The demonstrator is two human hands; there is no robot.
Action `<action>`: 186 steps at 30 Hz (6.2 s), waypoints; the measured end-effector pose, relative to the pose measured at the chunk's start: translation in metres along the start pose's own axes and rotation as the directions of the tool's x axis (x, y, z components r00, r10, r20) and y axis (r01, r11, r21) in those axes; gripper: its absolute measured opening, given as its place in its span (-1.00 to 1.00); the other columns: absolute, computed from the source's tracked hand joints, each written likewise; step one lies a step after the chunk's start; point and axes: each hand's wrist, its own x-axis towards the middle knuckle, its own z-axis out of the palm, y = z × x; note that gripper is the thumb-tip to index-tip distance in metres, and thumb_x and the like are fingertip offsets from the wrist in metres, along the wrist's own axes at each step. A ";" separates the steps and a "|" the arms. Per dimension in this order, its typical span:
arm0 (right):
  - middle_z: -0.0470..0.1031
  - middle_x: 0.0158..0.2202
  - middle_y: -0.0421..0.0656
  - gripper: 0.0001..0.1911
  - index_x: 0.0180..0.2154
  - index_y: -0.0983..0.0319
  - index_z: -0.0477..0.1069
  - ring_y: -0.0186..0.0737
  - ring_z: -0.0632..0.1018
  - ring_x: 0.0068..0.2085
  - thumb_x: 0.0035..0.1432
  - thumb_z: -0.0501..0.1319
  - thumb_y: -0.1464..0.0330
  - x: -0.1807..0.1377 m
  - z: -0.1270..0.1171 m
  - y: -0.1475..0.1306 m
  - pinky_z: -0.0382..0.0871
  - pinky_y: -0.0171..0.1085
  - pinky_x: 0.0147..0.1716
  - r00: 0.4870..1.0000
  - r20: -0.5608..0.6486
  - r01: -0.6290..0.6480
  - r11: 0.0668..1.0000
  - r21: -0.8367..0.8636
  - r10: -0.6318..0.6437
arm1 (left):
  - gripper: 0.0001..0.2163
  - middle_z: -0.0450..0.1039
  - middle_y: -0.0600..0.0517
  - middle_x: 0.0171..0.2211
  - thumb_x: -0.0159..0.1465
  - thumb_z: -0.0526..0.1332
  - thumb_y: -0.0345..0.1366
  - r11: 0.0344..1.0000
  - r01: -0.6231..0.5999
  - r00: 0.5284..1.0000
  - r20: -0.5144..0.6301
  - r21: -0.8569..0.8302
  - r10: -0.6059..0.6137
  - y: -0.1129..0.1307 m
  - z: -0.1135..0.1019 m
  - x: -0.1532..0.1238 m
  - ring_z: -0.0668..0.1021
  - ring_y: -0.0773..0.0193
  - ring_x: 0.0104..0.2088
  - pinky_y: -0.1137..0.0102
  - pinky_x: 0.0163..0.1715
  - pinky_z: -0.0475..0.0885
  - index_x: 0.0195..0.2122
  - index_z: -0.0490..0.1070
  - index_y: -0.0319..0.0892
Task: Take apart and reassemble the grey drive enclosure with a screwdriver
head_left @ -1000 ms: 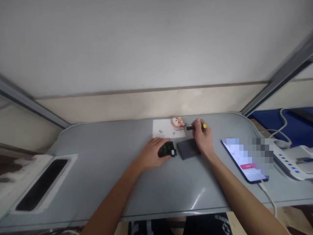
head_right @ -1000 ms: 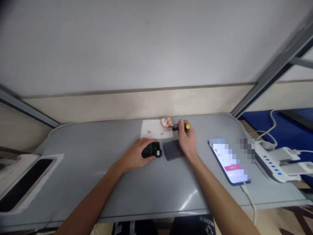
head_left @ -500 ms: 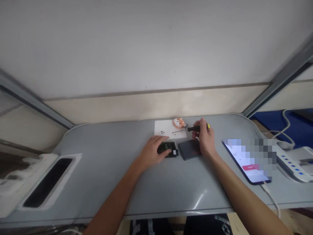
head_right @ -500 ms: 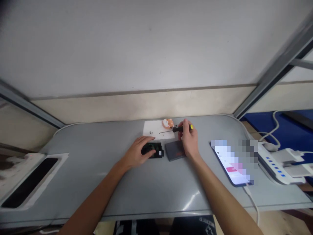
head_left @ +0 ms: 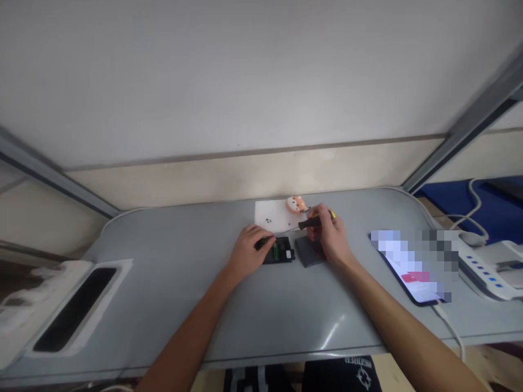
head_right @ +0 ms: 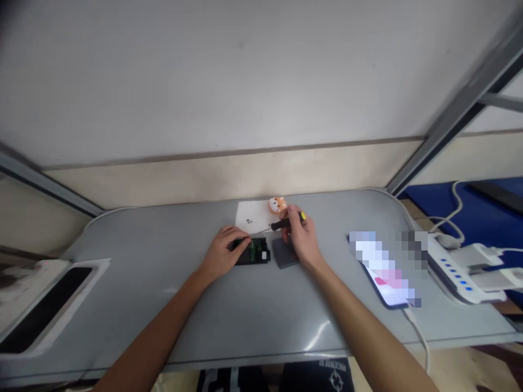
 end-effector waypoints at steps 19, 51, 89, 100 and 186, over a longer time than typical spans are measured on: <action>0.38 -0.53 -0.23 -0.51 -0.44 0.18 0.37 -0.27 0.40 -0.47 0.36 0.12 -0.04 -0.010 -0.007 -0.018 0.30 -0.29 -0.42 0.970 0.020 0.232 0.908 -0.349 -0.241 | -0.44 0.47 -0.09 0.23 0.26 0.44 -0.15 0.997 0.056 0.931 0.359 0.047 -0.069 0.014 -0.014 -0.002 0.47 -0.05 0.25 -0.04 0.32 0.29 0.27 0.39 -0.01; 0.30 -0.52 -0.27 -0.61 -0.46 0.15 0.20 -0.28 0.32 -0.43 0.39 0.11 0.11 0.006 0.032 -0.035 0.21 -0.27 -0.37 0.874 0.451 0.403 0.790 -0.461 -0.183 | -0.76 0.61 -0.01 0.05 0.26 0.43 -0.24 1.000 -0.022 0.942 0.337 0.021 0.013 0.009 -0.004 -0.003 0.58 0.04 0.11 0.05 0.23 0.37 -0.07 0.53 -0.06; 0.21 -0.52 -0.29 -0.61 -0.46 0.18 0.17 -0.33 0.26 -0.45 0.39 0.14 0.16 0.005 0.015 -0.025 0.15 -0.28 -0.40 0.891 0.385 0.395 0.831 -0.391 -0.242 | -0.81 0.62 -0.04 0.08 0.28 0.43 -0.19 0.985 -0.156 0.947 0.292 0.068 0.130 0.001 -0.003 -0.004 0.63 0.07 0.08 0.08 0.16 0.47 -0.11 0.58 -0.07; 0.23 -0.52 -0.29 -0.61 -0.46 0.18 0.20 -0.33 0.26 -0.45 0.39 0.16 0.17 0.000 0.017 -0.026 0.16 -0.27 -0.41 0.871 0.435 0.423 0.802 -0.421 -0.231 | -0.82 0.61 -0.02 0.09 0.30 0.42 -0.21 0.986 -0.149 0.945 0.304 0.072 0.121 0.005 -0.005 -0.003 0.63 0.08 0.08 0.10 0.18 0.44 -0.09 0.59 -0.06; 0.32 -0.50 -0.27 -0.51 -0.31 0.19 0.42 -0.32 0.31 -0.48 0.34 0.13 -0.10 0.050 -0.019 0.004 0.18 -0.30 -0.45 0.958 -0.166 0.151 0.901 -0.407 -0.236 | -0.83 0.58 -0.11 0.08 0.47 0.17 -0.26 0.996 -0.093 0.984 0.152 -0.007 0.093 0.006 -0.006 -0.005 0.59 0.10 0.10 0.10 0.16 0.49 -0.08 0.56 -0.12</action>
